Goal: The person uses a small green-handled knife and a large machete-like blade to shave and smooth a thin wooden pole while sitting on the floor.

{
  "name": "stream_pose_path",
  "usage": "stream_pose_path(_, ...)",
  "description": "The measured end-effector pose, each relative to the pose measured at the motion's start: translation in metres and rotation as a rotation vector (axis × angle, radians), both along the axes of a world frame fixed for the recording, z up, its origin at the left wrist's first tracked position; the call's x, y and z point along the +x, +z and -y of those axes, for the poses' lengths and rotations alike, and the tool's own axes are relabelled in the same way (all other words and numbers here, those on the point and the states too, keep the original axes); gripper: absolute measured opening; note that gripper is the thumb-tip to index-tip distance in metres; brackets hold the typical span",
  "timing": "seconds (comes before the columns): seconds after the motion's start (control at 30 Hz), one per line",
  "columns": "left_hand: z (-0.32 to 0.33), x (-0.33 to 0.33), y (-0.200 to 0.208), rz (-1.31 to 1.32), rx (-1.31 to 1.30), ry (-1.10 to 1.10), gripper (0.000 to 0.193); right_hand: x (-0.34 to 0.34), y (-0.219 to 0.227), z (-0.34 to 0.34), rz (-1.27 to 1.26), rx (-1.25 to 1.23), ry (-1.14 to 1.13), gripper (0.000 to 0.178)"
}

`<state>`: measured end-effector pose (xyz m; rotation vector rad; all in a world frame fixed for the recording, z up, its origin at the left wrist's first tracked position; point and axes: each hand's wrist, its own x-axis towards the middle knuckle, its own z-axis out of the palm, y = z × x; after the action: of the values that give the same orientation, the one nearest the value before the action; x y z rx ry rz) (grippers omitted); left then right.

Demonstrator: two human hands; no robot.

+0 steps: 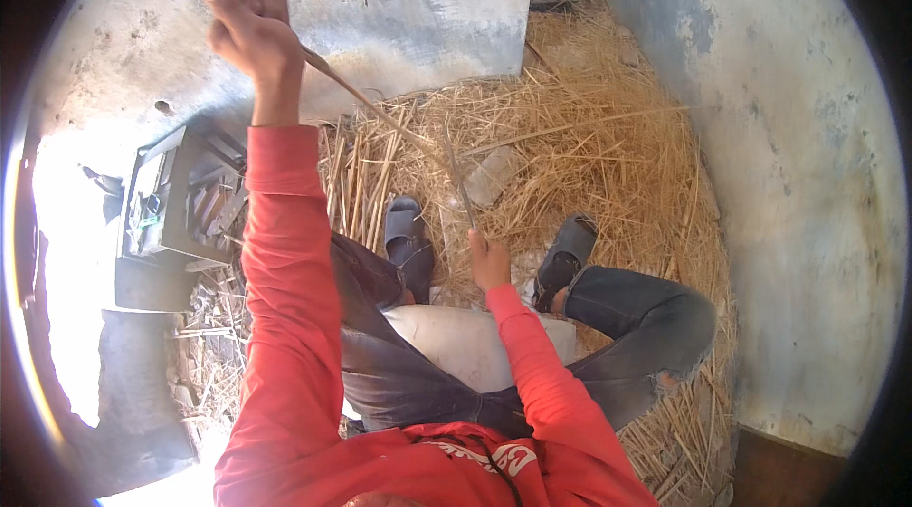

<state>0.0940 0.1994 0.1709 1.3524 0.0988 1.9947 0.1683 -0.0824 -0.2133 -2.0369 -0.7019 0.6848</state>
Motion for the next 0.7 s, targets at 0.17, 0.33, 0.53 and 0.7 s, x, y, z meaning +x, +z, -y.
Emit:
stream_pose_path(0.17,0.0,0.008,0.03,0.052,0.025,-0.052,0.056,0.01,0.045,-0.005,0.001,0.019,-0.079,0.069)
stream_pose_path(0.33,0.008,0.045,0.001,-0.057,0.059,0.058,0.062,0.032,0.041,-0.003,-0.044,0.002,-0.133,0.068)
stream_pose_path(0.53,0.007,0.069,-0.018,-0.142,0.021,0.04,0.06,0.031,0.153,-0.011,-0.308,0.457,-0.158,0.058)
stream_pose_path(0.7,0.012,0.09,-0.011,-0.156,-0.023,0.158,0.057,0.005,0.085,-0.01,-0.254,0.852,-0.2,0.052)
